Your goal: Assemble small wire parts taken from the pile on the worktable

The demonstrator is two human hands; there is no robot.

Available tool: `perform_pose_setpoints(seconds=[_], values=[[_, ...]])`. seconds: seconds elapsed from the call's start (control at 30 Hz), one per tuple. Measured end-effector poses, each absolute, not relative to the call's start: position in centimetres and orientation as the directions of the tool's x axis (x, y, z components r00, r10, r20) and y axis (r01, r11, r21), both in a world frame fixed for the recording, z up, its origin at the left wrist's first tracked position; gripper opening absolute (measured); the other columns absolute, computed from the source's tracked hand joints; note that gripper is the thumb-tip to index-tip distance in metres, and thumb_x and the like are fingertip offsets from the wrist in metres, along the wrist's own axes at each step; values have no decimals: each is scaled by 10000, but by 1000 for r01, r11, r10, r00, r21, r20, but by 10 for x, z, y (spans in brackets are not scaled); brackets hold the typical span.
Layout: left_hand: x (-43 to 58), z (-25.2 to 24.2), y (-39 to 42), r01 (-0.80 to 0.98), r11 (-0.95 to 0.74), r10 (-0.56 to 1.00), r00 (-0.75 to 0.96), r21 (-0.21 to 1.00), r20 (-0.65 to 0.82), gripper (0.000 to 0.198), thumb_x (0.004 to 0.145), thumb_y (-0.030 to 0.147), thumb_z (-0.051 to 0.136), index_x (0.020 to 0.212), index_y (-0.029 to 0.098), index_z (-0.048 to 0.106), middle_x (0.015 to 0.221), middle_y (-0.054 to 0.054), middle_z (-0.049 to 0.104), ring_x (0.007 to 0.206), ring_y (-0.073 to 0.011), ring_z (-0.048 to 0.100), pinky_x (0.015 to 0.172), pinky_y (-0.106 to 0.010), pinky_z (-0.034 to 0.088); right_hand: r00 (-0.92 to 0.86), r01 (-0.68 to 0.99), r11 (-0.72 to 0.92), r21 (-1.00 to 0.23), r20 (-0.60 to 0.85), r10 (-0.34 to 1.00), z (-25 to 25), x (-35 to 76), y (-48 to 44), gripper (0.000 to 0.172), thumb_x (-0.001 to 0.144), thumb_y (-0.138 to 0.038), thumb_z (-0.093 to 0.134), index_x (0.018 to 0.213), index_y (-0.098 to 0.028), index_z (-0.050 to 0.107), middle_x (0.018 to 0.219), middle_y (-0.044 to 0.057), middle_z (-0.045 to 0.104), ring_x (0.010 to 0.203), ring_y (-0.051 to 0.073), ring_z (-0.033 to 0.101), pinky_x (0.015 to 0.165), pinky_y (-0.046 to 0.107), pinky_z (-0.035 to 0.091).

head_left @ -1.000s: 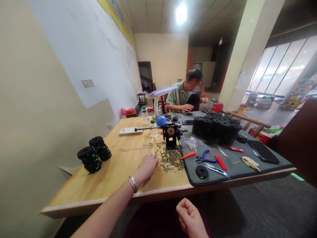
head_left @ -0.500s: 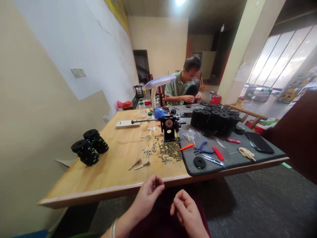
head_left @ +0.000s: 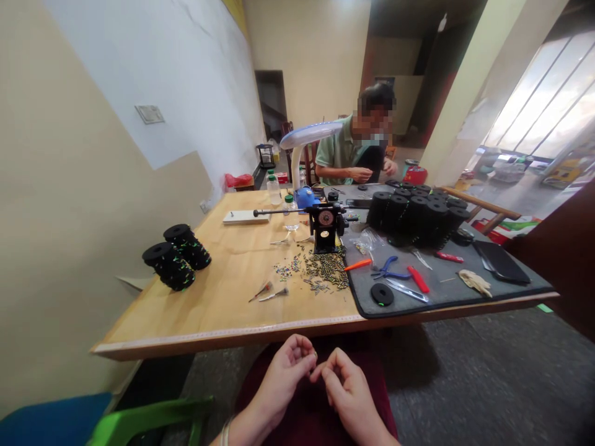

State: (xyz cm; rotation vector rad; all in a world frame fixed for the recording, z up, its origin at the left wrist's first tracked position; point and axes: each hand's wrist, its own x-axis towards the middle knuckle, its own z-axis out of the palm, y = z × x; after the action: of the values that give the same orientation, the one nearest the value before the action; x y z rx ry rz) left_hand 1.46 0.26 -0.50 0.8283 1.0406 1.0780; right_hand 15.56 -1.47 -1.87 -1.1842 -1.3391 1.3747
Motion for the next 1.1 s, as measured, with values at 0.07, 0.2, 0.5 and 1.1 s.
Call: perform_pose_setpoints(seconds=[0.07, 0.2, 0.5, 1.1], values=[[15, -6, 3, -282, 268, 963, 121, 921, -242, 255, 659, 256, 739, 781, 175, 531, 709, 21, 552, 609, -104, 498, 571, -219, 410, -177, 45, -50, -998, -58, 983, -18, 155, -14, 269, 860, -382, 519, 697, -175, 578, 537, -40, 505, 418, 75, 351, 395, 192, 258], [15, -8, 3, -260, 230, 971, 121, 938, -205, 236, 683, 257, 720, 787, 175, 524, 714, 23, 550, 605, -98, 487, 574, -219, 411, -177, 57, -46, -997, -56, 983, -15, 155, -14, 248, 854, -363, 522, 696, -179, 574, 531, -43, 503, 414, 75, 358, 397, 193, 263], [14, -9, 2, -206, 196, 979, 100, 959, -178, 220, 687, 260, 707, 791, 183, 529, 724, 16, 556, 661, -121, 512, 609, -231, 428, -175, 55, -65, -996, -74, 982, -14, 155, -14, 243, 850, -364, 513, 689, -185, 542, 492, -71, 458, 381, 71, 366, 393, 194, 271], [17, -5, 0, -143, 122, 990, 90, 982, -110, 210, 708, 288, 683, 818, 205, 525, 736, 10, 571, 646, -132, 536, 609, -247, 453, -173, 63, -57, -996, -68, 983, -15, 154, -14, 229, 853, -349, 510, 685, -195, 498, 470, -84, 432, 383, 68, 359, 377, 177, 266]])
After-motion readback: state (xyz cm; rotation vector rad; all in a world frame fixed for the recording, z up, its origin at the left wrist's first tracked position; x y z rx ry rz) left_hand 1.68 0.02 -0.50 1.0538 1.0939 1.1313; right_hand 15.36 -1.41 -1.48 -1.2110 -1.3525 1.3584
